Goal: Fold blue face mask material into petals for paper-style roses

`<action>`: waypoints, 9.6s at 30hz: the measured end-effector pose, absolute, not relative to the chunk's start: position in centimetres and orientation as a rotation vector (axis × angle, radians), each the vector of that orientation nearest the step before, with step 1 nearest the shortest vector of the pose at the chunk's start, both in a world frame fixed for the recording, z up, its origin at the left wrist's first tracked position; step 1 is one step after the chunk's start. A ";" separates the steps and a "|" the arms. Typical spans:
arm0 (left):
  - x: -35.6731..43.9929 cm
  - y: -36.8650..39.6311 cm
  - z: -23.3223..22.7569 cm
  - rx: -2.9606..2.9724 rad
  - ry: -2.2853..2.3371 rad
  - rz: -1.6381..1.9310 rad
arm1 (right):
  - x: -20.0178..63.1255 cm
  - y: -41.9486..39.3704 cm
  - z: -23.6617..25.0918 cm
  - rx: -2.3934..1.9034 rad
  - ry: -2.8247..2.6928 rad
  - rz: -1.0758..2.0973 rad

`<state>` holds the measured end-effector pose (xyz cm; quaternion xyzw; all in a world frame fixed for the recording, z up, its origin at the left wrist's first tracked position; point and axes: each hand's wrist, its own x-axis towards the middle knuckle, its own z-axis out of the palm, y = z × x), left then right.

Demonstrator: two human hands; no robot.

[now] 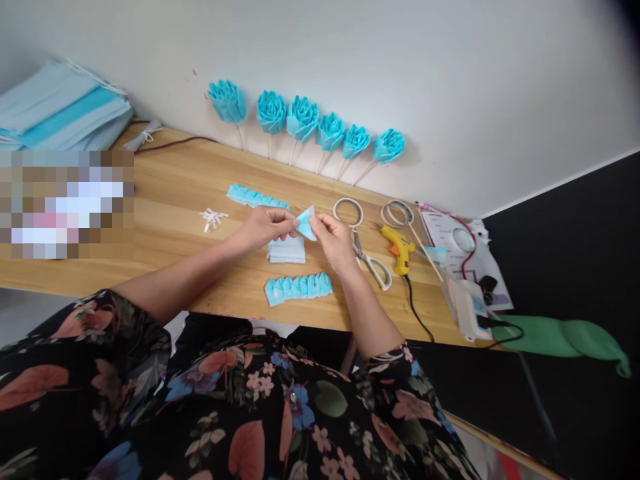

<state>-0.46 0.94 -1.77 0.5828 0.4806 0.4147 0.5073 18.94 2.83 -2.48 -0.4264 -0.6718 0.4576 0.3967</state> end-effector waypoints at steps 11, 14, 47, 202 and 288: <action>-0.4 0.9 -1.7 1.394 1.143 1.014 | 18.8 2.7 -2.1 -1.110 -1.714 1.164; -0.5 0.8 -1.4 1.373 1.123 1.000 | 19.0 2.8 -2.3 -1.093 -1.675 1.131; -0.5 0.9 -2.2 1.349 1.041 1.007 | 18.4 2.4 -2.4 -1.010 -1.638 1.238; -0.4 0.9 -2.1 1.343 1.012 1.013 | 18.3 2.5 -2.3 -1.008 -1.652 1.266; 0.3 0.2 -1.1 1.198 1.121 1.128 | 18.5 2.8 -1.9 -1.102 -1.700 1.019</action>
